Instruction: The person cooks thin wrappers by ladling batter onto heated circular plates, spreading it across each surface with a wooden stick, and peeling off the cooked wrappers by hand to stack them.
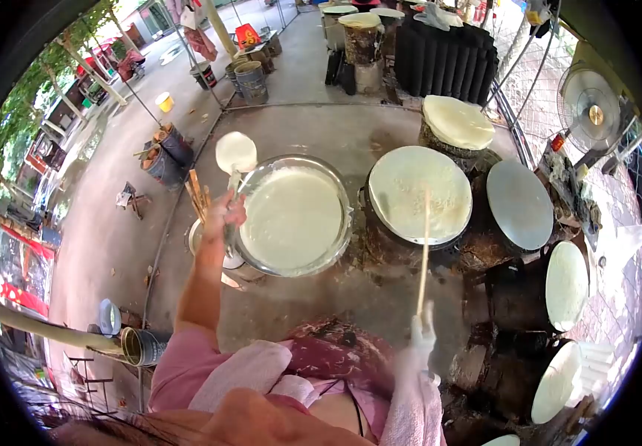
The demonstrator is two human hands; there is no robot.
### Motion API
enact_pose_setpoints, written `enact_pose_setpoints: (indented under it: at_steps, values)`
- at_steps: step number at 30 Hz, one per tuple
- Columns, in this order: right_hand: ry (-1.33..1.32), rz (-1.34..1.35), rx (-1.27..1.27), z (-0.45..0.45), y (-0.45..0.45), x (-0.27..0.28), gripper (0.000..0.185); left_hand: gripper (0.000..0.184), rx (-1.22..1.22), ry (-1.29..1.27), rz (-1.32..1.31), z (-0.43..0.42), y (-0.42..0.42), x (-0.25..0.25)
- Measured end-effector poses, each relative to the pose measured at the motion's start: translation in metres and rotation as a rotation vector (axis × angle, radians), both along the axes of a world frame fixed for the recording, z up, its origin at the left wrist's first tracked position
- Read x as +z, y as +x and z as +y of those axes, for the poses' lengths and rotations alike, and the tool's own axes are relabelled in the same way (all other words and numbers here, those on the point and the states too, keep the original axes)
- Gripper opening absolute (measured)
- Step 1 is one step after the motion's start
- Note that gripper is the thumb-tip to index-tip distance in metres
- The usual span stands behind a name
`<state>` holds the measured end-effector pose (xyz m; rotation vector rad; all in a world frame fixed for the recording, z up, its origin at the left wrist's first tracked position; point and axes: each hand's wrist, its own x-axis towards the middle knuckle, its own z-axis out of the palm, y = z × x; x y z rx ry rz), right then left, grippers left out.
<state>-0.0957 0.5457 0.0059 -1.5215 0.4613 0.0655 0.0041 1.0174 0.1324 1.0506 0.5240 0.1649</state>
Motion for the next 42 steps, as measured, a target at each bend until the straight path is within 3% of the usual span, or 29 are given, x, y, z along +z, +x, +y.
enact_pose_setpoints:
  at_steps: [2, 4, 7, 11, 12, 13, 15, 20, 24, 27, 29, 32, 33, 35, 37, 39, 42]
  values:
    - [-0.043, 0.052, -0.035, -0.025, 0.011, -0.016, 0.056, 0.037, -0.007, 0.402, 0.032, -0.023, -0.005, 0.003]
    - [0.051, 0.002, -0.079, -0.037, 0.017, -0.006, 0.057, 0.032, -0.150, 0.451, 0.119, -0.042, -0.007, 0.008]
    - [0.192, -0.068, -0.232, -0.052, 0.035, -0.014, 0.052, 0.032, -0.416, 0.129, 0.092, -0.081, 0.007, 0.022]
    - [0.086, -0.061, -0.241, -0.095, 0.052, -0.026, 0.051, 0.032, -0.739, -0.363, 0.265, -0.165, 0.047, 0.005]
    - [-0.004, -0.051, -0.237, -0.100, 0.060, -0.006, 0.052, 0.031, -0.810, -0.508, 0.343, -0.193, 0.059, -0.006]
    - [0.088, 0.027, -0.278, -0.111, 0.060, 0.016, 0.053, 0.030, -0.882, -0.456, 0.363, -0.224, 0.070, -0.014]
    - [-0.014, -0.016, -0.347, -0.152, 0.062, -0.011, 0.055, 0.030, -0.997, -0.345, 0.393, -0.285, 0.091, -0.030]
    - [-0.030, -0.052, -0.491, -0.280, 0.058, -0.102, 0.054, 0.033, -0.993, -0.720, 0.595, -0.437, 0.181, -0.044]
    - [-0.001, -0.030, -0.519, -0.372, 0.090, -0.107, 0.052, 0.033, -1.028, -0.954, 0.460, -0.559, 0.256, -0.031]
    - [-0.049, -0.047, -0.497, -0.427, 0.139, -0.081, 0.051, 0.033, -1.057, -0.458, 0.271, -0.648, 0.311, -0.016]
    - [-0.198, -0.071, -0.438, -0.456, 0.179, -0.069, 0.052, 0.033, -1.143, -0.235, 0.041, -0.696, 0.345, -0.033]
    - [-0.482, -0.026, -0.358, -0.481, 0.245, -0.051, 0.056, 0.033, -1.093, -0.086, -0.026, -0.761, 0.382, -0.081]
    - [-0.416, 0.105, -0.322, -0.484, 0.266, -0.041, 0.058, 0.033, -1.066, -0.055, -0.053, -0.783, 0.391, -0.099]
    - [-0.771, -0.070, -0.377, -0.483, 0.300, -0.071, 0.056, 0.034, -1.016, 0.053, -0.076, -0.815, 0.406, -0.143]
    - [-0.907, 0.286, -0.175, -0.480, 0.320, -0.089, 0.059, 0.037, -0.974, 0.202, -0.067, -0.832, 0.417, -0.194]
    - [-0.752, 0.533, -0.027, -0.477, 0.330, -0.082, 0.055, 0.035, -0.963, 0.426, -0.013, -0.829, 0.424, -0.218]
    - [-0.644, 0.413, -0.161, -0.471, 0.320, -0.049, 0.057, 0.027, -0.929, 0.865, -0.001, -0.801, 0.432, -0.229]
